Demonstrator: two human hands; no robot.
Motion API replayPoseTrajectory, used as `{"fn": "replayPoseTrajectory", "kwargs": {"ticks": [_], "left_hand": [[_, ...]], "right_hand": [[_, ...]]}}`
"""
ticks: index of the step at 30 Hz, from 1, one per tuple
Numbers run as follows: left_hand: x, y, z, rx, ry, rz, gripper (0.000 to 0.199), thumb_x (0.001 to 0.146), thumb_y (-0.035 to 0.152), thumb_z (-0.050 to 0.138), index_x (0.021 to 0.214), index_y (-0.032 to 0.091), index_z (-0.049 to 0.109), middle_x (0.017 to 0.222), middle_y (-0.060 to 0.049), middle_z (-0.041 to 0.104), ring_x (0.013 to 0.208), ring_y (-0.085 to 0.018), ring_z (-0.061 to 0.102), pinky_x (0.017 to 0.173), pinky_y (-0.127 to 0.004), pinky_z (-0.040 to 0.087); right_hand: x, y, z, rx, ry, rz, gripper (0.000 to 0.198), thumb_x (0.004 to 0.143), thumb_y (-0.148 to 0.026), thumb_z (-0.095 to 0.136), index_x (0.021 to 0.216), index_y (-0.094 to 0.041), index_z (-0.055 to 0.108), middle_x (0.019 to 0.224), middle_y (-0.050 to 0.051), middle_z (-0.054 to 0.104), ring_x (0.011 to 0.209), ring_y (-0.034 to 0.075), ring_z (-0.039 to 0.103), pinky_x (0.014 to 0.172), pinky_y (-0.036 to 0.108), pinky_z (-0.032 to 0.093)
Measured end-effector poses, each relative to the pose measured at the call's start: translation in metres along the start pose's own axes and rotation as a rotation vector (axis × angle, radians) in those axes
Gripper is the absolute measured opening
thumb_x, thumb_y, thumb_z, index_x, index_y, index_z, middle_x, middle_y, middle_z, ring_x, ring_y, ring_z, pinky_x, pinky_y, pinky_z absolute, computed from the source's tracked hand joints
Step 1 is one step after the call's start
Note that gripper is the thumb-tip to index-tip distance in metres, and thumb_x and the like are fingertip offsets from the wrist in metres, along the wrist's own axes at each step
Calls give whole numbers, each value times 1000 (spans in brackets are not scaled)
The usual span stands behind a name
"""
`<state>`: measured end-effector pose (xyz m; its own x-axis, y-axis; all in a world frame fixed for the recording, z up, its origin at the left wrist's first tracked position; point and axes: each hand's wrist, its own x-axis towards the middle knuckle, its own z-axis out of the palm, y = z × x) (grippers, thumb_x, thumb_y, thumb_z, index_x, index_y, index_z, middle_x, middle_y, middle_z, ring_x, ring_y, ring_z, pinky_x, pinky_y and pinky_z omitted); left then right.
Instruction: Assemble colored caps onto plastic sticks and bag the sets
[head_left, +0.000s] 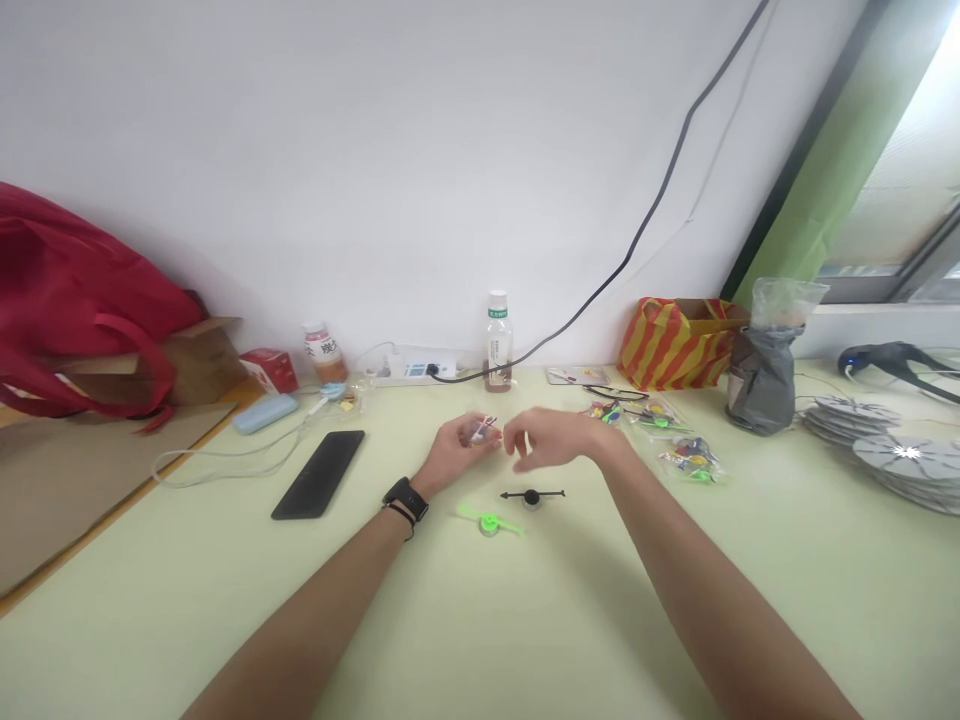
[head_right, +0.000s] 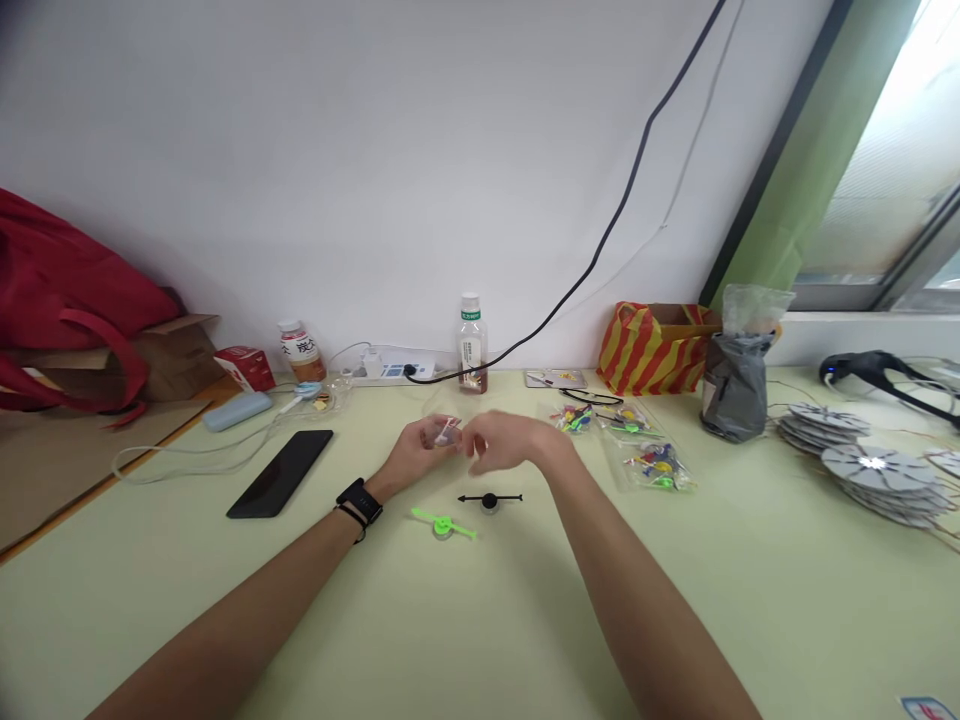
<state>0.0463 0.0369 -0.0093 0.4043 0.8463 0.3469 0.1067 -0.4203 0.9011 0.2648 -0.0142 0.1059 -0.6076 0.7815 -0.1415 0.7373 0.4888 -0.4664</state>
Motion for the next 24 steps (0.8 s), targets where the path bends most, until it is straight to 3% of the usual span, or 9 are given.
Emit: {"fn": "replayPoseTrajectory", "kwargs": {"ticks": [3, 6, 12, 17, 21, 24], "left_hand": [[0, 2, 1, 12, -33, 10, 36, 78, 41, 83, 102, 14, 74, 100, -11, 78, 92, -24, 72, 84, -33, 55], [0, 6, 0, 66, -27, -2, 35, 78, 43, 82, 97, 14, 76, 95, -10, 78, 87, -23, 71, 77, -31, 55], [0, 9, -1, 97, -36, 0, 39, 69, 43, 87, 91, 13, 77, 85, -6, 76, 77, -21, 67, 67, -27, 50], [-2, 6, 2, 134, 3, -7, 34, 74, 45, 82, 86, 14, 75, 76, -2, 72, 66, -15, 60, 58, -24, 42], [-2, 3, 4, 140, 11, -30, 32, 75, 41, 82, 90, 14, 76, 82, -3, 74, 69, -16, 61, 61, -25, 43], [-2, 4, 4, 164, 11, -19, 30, 77, 39, 82, 94, 15, 76, 89, -4, 76, 76, -18, 64, 67, -26, 45]], "right_hand": [[11, 1, 14, 9, -341, 26, 33, 67, -25, 83, 99, -22, 73, 97, 1, 73, 79, 16, 66, 61, 23, 43], [21, 2, 26, -12, -360, 32, 36, 69, -16, 77, 104, -21, 73, 91, 0, 73, 78, 17, 66, 59, 22, 43], [18, 8, 17, 65, -159, -119, 20, 73, -10, 68, 90, -17, 75, 81, 1, 71, 70, 14, 63, 59, 22, 44], [-7, 1, -14, 480, 65, -252, 19, 85, -28, 69, 98, -16, 78, 85, 5, 74, 77, 16, 66, 68, 25, 51], [-18, -7, -29, 716, 482, -303, 30, 80, -40, 78, 98, -16, 77, 80, 5, 73, 71, 16, 64, 68, 29, 53], [-15, -11, -30, 713, 793, -246, 27, 80, -37, 79, 96, -16, 75, 77, 4, 71, 68, 16, 64, 67, 30, 53]]}}
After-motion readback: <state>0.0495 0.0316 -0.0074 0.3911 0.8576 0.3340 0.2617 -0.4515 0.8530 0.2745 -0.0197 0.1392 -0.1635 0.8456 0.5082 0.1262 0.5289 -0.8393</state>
